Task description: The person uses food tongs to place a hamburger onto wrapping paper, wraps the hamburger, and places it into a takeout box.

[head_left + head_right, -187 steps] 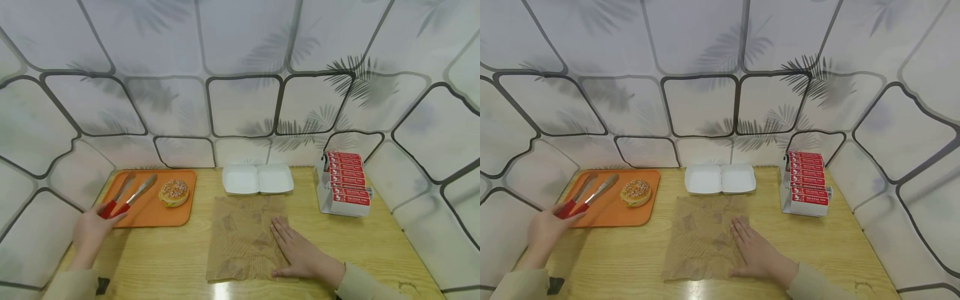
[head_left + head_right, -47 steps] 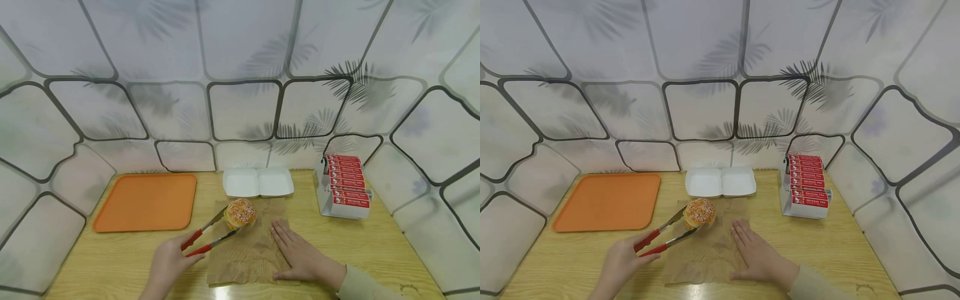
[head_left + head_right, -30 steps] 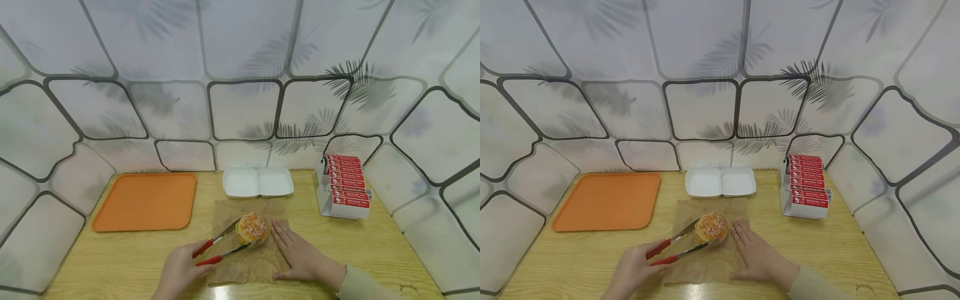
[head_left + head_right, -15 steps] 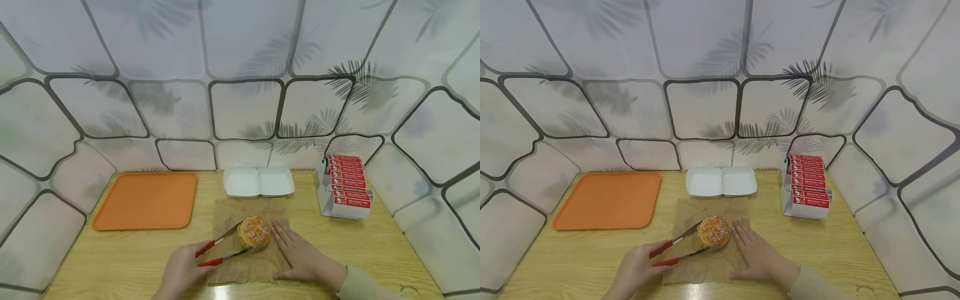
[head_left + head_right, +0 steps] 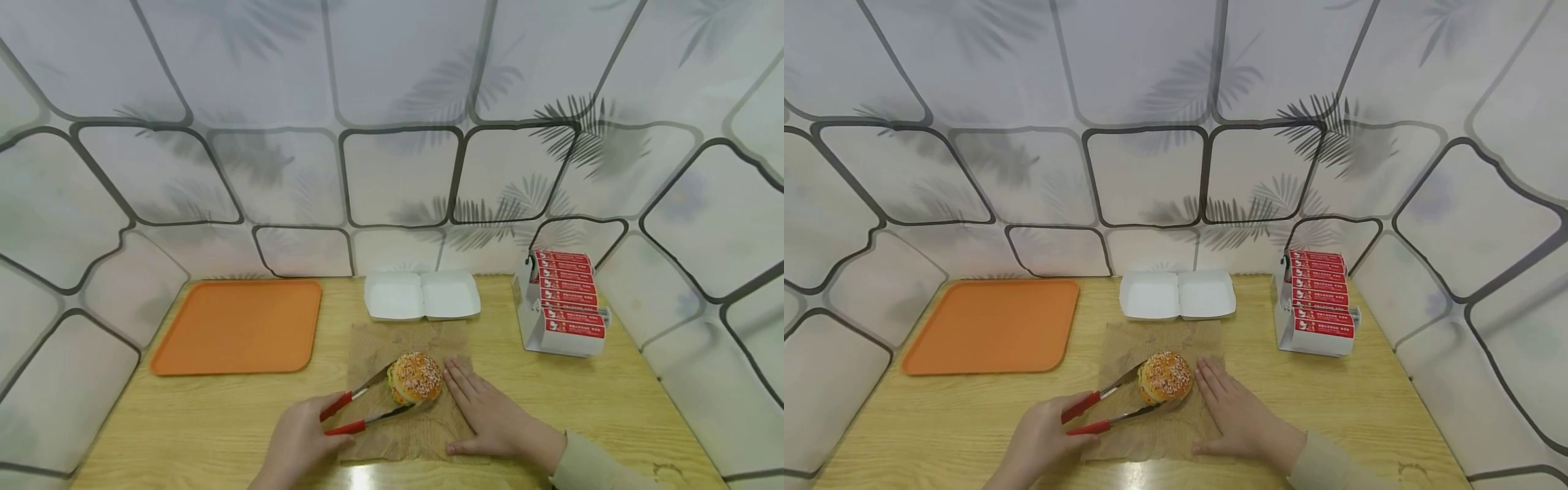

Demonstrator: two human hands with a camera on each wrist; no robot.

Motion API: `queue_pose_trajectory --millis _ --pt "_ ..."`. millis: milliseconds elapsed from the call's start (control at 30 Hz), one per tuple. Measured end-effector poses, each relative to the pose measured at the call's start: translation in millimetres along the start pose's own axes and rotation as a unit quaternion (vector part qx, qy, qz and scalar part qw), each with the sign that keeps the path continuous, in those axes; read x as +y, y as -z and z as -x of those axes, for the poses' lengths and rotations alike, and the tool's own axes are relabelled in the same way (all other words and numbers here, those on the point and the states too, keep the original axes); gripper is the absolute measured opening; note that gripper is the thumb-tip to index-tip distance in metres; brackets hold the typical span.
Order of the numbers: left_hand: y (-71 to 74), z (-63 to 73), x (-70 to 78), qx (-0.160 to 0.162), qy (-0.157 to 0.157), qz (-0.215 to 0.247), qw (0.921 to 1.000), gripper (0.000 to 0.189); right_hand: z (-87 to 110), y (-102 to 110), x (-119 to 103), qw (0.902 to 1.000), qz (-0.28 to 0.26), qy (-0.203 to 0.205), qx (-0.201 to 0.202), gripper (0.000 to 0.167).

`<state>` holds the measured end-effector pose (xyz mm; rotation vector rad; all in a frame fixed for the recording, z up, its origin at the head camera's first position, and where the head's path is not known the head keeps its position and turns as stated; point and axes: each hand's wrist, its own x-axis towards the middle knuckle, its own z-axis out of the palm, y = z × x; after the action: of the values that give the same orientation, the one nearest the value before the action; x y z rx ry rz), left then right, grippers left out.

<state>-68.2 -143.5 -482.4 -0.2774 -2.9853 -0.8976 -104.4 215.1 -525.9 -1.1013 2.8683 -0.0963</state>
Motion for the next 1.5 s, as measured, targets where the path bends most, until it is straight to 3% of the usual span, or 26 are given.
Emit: queue_pose_trajectory --millis 267,467,733,933,1500 --pt "11.0 -0.4 2.9 -0.01 0.018 0.015 0.9997 0.07 0.3 1 -1 1.0 0.004 0.005 0.006 0.121" --pt "21.7 -3.5 5.7 0.01 0.02 0.012 0.9997 0.068 0.6 3 -2 1.0 -0.006 0.005 0.005 0.121" --pt "31.1 -7.3 1.4 0.037 0.046 0.026 0.9979 0.064 0.0 4 -3 0.9998 -0.017 -0.007 -0.012 0.122" --pt "37.5 -12.9 -9.8 0.049 0.072 0.046 0.9952 0.067 0.3 3 -2 0.9999 -0.012 -0.002 -0.002 0.122" --pt "52.5 -24.6 -55.6 0.106 0.102 0.035 0.9885 0.065 -0.4 2 -1 1.0 0.002 -0.003 -0.004 0.122"
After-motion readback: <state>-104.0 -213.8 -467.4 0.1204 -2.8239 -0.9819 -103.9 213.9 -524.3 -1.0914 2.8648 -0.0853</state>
